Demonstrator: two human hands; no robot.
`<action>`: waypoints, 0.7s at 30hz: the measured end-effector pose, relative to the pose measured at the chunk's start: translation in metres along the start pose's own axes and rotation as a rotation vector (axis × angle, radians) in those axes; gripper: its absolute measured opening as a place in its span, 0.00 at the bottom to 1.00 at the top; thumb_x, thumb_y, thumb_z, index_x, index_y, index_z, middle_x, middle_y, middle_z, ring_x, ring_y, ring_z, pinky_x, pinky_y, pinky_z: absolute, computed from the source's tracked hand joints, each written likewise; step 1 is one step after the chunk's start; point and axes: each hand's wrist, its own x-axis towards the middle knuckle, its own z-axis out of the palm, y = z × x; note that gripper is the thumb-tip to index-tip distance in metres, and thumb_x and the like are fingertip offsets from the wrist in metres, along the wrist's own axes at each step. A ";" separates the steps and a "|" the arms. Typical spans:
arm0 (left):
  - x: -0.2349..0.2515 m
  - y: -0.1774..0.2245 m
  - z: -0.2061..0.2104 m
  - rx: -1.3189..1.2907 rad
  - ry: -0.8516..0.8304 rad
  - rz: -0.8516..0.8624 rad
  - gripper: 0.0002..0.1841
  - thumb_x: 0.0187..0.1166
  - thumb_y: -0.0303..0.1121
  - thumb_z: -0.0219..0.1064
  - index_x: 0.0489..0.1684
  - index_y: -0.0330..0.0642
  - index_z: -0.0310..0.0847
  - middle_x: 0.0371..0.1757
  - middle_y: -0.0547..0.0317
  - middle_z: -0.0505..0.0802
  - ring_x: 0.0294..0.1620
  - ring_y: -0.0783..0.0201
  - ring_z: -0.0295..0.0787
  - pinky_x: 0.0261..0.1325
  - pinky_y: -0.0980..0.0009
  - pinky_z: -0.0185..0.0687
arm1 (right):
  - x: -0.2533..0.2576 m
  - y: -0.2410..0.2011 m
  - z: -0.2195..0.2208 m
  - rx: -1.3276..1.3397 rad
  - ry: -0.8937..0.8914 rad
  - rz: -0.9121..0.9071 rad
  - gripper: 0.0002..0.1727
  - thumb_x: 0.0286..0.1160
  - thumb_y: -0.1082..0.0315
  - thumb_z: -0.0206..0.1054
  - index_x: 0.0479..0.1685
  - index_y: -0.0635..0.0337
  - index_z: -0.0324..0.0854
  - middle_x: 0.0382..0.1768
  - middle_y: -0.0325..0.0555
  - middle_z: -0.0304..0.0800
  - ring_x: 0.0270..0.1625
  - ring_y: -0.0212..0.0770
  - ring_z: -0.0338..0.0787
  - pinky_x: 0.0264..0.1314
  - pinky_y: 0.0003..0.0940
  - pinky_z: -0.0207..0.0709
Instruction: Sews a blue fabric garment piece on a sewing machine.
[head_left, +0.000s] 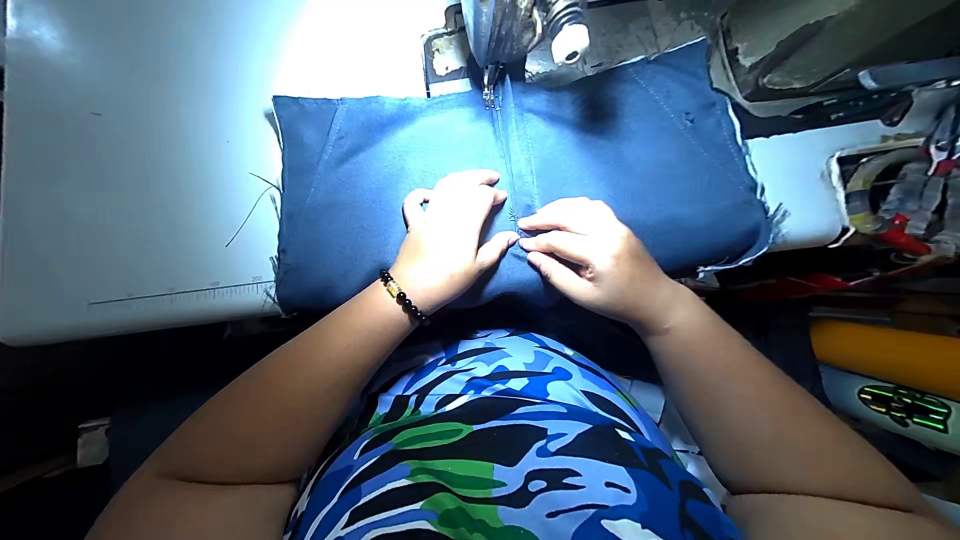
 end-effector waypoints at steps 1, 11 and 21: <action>0.002 -0.002 0.000 -0.006 0.005 0.002 0.25 0.81 0.55 0.62 0.67 0.48 0.84 0.82 0.60 0.80 0.85 0.55 0.68 0.73 0.39 0.56 | 0.001 0.002 0.001 0.018 0.009 0.008 0.14 0.80 0.65 0.63 0.42 0.60 0.95 0.58 0.51 0.94 0.67 0.49 0.87 0.70 0.48 0.74; 0.023 -0.014 -0.003 -0.030 0.035 -0.015 0.24 0.80 0.56 0.61 0.62 0.49 0.85 0.81 0.59 0.82 0.86 0.57 0.68 0.75 0.40 0.54 | 0.023 0.023 -0.006 0.052 -0.033 0.032 0.15 0.80 0.66 0.61 0.44 0.60 0.95 0.60 0.51 0.93 0.69 0.49 0.85 0.70 0.49 0.74; 0.073 -0.045 -0.012 -0.002 0.061 -0.014 0.24 0.80 0.56 0.63 0.57 0.45 0.86 0.81 0.54 0.81 0.86 0.53 0.68 0.74 0.38 0.56 | 0.070 0.066 -0.011 -0.001 -0.057 -0.083 0.16 0.81 0.67 0.59 0.44 0.64 0.94 0.61 0.55 0.92 0.70 0.52 0.86 0.77 0.42 0.72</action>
